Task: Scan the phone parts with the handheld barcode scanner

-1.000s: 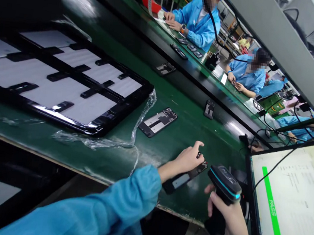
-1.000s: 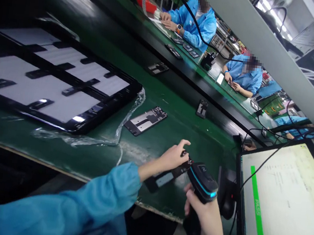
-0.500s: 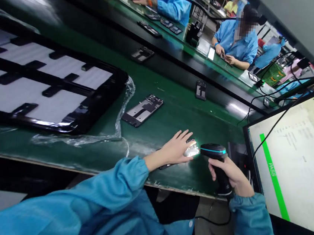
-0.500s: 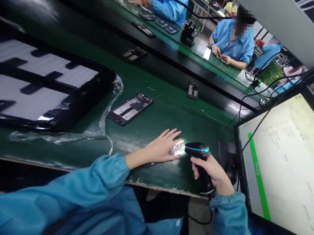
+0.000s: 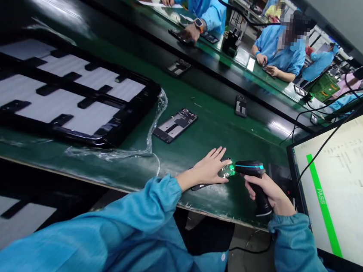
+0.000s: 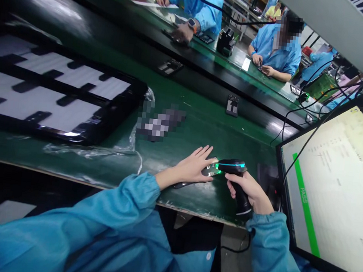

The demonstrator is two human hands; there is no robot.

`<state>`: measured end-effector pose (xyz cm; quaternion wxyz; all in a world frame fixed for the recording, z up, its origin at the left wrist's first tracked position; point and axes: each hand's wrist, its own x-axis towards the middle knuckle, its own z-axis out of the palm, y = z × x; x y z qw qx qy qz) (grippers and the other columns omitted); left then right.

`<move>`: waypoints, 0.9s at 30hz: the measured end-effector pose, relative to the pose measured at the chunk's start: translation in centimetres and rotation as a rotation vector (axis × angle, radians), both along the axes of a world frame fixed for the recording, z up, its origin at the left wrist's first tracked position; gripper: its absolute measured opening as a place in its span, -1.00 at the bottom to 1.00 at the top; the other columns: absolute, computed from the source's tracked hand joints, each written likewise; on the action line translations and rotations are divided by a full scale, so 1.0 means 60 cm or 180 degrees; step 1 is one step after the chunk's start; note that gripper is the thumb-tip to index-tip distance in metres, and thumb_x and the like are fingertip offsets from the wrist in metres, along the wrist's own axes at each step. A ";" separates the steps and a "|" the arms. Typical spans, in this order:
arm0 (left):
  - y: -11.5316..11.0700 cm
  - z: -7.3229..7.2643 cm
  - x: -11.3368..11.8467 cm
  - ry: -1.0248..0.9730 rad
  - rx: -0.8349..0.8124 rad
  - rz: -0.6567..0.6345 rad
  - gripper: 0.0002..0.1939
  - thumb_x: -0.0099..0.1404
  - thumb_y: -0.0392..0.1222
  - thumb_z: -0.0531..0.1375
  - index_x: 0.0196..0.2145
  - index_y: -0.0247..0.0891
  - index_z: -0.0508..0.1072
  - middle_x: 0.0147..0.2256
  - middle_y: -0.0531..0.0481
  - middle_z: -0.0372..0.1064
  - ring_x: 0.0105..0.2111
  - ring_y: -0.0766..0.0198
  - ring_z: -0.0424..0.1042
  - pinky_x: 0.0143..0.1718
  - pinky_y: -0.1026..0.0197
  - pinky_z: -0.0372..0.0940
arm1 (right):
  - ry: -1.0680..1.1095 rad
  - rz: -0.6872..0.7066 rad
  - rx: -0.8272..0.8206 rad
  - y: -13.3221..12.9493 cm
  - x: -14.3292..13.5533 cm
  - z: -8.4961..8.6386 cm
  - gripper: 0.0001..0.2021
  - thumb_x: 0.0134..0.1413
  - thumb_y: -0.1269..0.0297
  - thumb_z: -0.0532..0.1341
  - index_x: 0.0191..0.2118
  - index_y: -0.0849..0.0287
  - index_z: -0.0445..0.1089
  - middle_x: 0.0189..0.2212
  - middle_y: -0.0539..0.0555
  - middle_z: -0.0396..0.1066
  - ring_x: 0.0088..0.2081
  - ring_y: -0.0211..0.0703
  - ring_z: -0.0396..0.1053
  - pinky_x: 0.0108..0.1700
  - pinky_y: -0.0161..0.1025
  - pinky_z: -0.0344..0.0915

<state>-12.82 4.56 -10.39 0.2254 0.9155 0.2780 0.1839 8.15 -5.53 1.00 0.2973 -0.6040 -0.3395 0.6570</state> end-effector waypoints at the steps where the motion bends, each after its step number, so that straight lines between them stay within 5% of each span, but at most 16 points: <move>1: 0.000 0.000 0.000 0.0008 0.0002 -0.0002 -0.22 0.11 0.17 0.33 0.20 -0.23 0.30 0.39 -0.37 -0.19 0.37 -0.27 -0.20 0.32 -0.21 -0.21 | 0.0000 -0.0013 0.0018 -0.001 0.001 -0.002 -0.69 0.05 0.10 0.35 -0.44 0.26 0.37 -0.66 -0.07 0.31 -0.68 -0.35 0.23 -0.63 -0.38 0.20; 16: -0.004 0.011 -0.001 0.0304 0.0194 0.0041 -0.23 0.15 0.22 0.29 0.19 -0.26 0.29 0.38 -0.38 -0.17 0.37 -0.26 -0.18 0.32 -0.18 -0.17 | 0.0120 -0.0028 0.0231 -0.009 0.001 -0.018 -0.66 0.06 0.10 0.35 -0.52 0.27 0.36 -0.69 -0.06 0.29 -0.68 -0.35 0.22 -0.63 -0.38 0.20; 27: -0.005 0.012 0.000 0.0448 0.0355 0.0062 -0.27 0.19 0.24 0.25 0.17 -0.27 0.29 0.37 -0.38 -0.15 0.37 -0.24 -0.16 0.32 -0.17 -0.12 | 0.0224 -0.0170 0.0212 -0.008 0.000 -0.035 -0.69 0.02 0.10 0.38 -0.32 0.27 0.41 -0.66 -0.06 0.31 -0.68 -0.33 0.21 -0.64 -0.38 0.20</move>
